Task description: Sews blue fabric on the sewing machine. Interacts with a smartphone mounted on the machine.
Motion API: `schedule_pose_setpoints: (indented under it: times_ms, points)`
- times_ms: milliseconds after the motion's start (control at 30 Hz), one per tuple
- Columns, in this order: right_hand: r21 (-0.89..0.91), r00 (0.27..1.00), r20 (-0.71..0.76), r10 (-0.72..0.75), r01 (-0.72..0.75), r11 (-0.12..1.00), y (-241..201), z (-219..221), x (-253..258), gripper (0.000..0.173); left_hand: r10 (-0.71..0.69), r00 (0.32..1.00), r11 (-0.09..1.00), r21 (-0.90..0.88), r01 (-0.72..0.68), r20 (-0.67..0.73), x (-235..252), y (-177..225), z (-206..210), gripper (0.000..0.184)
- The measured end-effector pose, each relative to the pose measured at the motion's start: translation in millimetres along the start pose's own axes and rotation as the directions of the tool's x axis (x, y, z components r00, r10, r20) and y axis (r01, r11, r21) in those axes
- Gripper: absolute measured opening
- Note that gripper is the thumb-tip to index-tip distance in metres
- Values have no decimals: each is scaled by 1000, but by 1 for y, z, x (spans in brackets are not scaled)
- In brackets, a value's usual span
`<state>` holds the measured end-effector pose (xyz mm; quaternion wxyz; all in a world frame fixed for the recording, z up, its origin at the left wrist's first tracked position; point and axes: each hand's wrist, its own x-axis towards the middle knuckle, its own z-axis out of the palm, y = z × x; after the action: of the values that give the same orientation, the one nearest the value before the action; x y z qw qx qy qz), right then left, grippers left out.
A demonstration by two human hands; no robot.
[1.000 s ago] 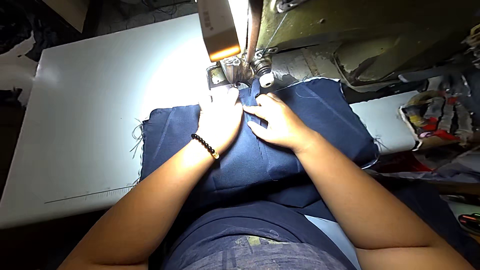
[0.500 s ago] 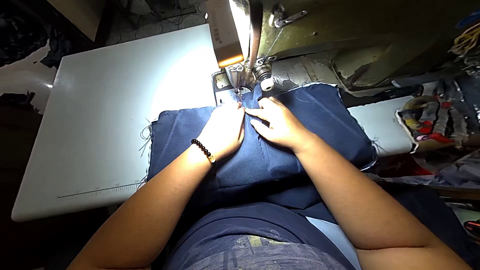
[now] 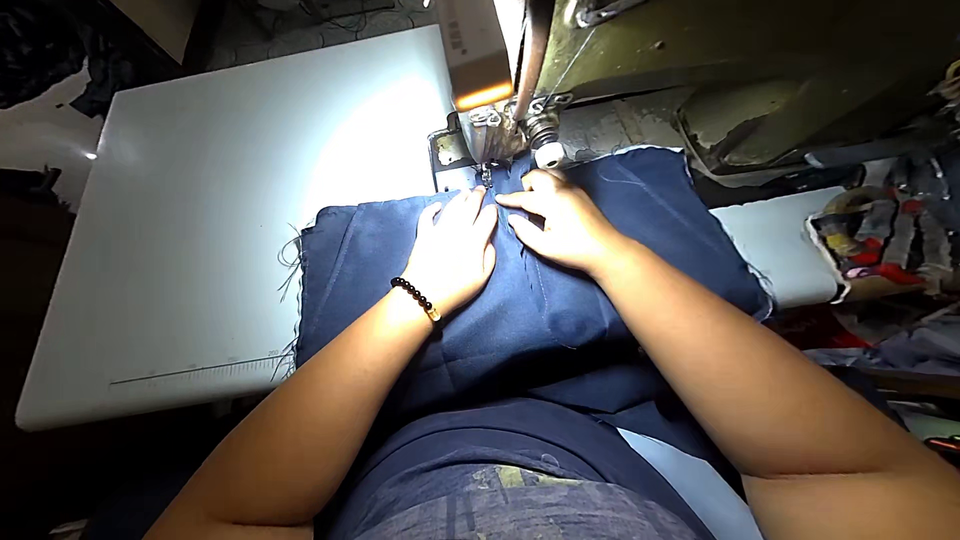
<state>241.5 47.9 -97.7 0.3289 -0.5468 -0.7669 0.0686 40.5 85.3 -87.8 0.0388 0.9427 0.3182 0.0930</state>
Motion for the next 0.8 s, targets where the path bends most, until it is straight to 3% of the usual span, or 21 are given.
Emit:
schedule_pose_setpoints:
  times_ms: [333,600,800]
  points:
    - [-14,999,37,11,-10,1000,3,-3,7,35,-42,997,996,-81,47,57,8,-6,0,49]
    - [-52,998,63,16,-13,999,1,-3,9,36,-10,999,1000,-28,12,49,10,-7,0,50]
    - [-181,956,267,122,-74,981,-6,-38,-6,46,-39,989,998,48,33,146,23,-7,-9,50]
